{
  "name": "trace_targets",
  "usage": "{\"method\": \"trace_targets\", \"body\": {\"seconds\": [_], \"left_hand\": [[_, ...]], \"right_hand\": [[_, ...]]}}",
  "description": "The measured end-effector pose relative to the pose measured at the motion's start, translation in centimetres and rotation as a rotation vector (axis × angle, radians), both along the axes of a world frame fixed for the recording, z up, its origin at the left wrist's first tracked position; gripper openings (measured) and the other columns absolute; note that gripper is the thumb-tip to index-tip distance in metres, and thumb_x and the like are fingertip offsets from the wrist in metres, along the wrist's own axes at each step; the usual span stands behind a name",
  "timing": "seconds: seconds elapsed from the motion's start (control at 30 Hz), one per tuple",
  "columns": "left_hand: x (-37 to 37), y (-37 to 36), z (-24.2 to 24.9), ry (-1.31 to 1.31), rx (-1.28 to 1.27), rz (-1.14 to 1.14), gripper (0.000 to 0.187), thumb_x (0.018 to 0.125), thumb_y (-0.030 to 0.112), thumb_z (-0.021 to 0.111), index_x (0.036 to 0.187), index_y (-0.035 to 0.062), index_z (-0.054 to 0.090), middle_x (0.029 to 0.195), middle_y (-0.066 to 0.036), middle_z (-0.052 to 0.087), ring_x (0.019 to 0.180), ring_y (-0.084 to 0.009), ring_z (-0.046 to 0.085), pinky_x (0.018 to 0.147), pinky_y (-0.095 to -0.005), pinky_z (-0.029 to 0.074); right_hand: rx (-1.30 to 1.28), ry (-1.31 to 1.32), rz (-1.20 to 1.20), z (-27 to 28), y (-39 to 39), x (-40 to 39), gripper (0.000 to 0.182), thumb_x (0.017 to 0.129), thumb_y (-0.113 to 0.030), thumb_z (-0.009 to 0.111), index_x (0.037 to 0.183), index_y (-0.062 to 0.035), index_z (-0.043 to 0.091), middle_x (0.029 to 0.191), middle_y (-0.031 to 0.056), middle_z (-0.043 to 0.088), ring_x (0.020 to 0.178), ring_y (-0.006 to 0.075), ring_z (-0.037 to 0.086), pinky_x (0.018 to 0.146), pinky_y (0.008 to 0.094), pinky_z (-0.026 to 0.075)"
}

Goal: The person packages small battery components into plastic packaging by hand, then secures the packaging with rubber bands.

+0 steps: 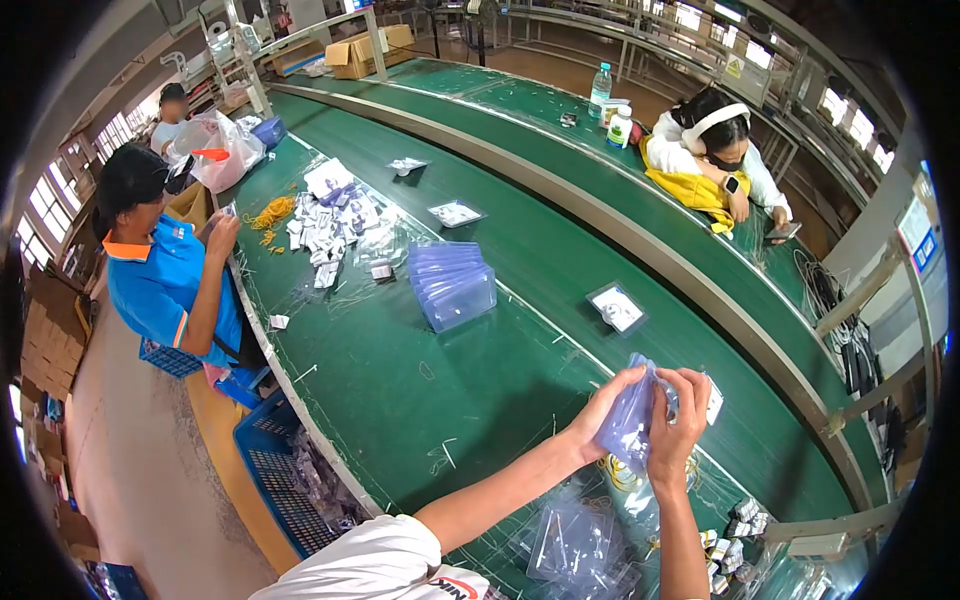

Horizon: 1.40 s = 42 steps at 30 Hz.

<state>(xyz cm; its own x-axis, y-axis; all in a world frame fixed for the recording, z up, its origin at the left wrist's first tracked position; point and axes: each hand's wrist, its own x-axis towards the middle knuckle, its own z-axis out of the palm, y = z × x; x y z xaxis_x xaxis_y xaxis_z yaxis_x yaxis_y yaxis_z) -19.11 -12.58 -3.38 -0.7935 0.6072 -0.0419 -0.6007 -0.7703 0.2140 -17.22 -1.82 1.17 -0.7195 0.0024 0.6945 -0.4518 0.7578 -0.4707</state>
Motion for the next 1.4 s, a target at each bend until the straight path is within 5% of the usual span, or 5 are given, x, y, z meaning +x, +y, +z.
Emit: {"method": "trace_targets", "body": {"seconds": [0.27, 0.33, 0.57, 1.0, 1.4], "left_hand": [[0.8, 1.0, 0.7, -0.023, -0.127, 0.018, 0.030, 0.091, 0.040, 0.060, 0.103, 0.0130, 0.058, 0.089, 0.000, 0.061, 0.079, -0.0107, 0.062, 0.070, -0.0288, 0.054], [0.5, 0.5, 0.5, -0.105, -0.104, 0.038, 0.029, 0.090, 0.039, 0.061, 0.103, 0.0125, 0.059, 0.090, -0.002, 0.063, 0.081, -0.0120, 0.064, 0.073, -0.0299, 0.055], [-0.9, -1.8, 0.2, -0.028, -0.188, -0.044, 0.062, 0.088, 0.055, 0.048, 0.117, 0.0003, 0.056, 0.108, -0.024, 0.063, 0.096, -0.0396, 0.064, 0.083, -0.0521, 0.054], [-2.0, -4.3, 0.6, -0.080, -0.184, 0.038, 0.069, 0.091, 0.058, 0.043, 0.125, -0.0003, 0.051, 0.123, -0.031, 0.054, 0.111, -0.0465, 0.056, 0.092, -0.0603, 0.046], [-1.6, -3.3, 0.7, 0.005, -0.227, 0.003, 0.069, 0.090, 0.058, 0.045, 0.128, 0.0002, 0.049, 0.122, -0.031, 0.055, 0.106, -0.0468, 0.059, 0.088, -0.0595, 0.049]], "right_hand": [[-0.299, -0.109, 0.078, -2.2, 1.7, -0.5, 0.008, 0.085, 0.006, 0.059, 0.088, 0.0008, 0.055, 0.091, 0.0095, 0.060, 0.086, 0.0192, 0.057, 0.082, 0.0299, 0.045], [-0.546, -0.215, 0.192, -1.6, 1.7, 0.0, 0.008, 0.099, -0.004, 0.045, 0.095, -0.0006, 0.051, 0.093, 0.0084, 0.061, 0.086, 0.0118, 0.055, 0.079, 0.0261, 0.044], [-0.661, -0.183, 0.062, -0.2, 8.5, -4.7, 0.016, 0.097, -0.015, 0.054, 0.104, -0.0030, 0.061, 0.076, -0.0020, 0.053, 0.068, 0.0054, 0.046, 0.060, 0.0218, 0.036], [-0.173, -0.618, -0.024, -8.7, 13.0, -14.0, 0.024, 0.086, -0.023, 0.064, 0.099, -0.0035, 0.071, 0.078, 0.0110, 0.070, 0.072, 0.0186, 0.067, 0.066, 0.0331, 0.050], [-0.154, -0.334, 0.020, -6.9, 9.4, -10.4, 0.025, 0.085, -0.019, 0.066, 0.106, -0.0049, 0.066, 0.095, 0.0110, 0.064, 0.092, 0.0257, 0.058, 0.086, 0.0383, 0.046]]}}
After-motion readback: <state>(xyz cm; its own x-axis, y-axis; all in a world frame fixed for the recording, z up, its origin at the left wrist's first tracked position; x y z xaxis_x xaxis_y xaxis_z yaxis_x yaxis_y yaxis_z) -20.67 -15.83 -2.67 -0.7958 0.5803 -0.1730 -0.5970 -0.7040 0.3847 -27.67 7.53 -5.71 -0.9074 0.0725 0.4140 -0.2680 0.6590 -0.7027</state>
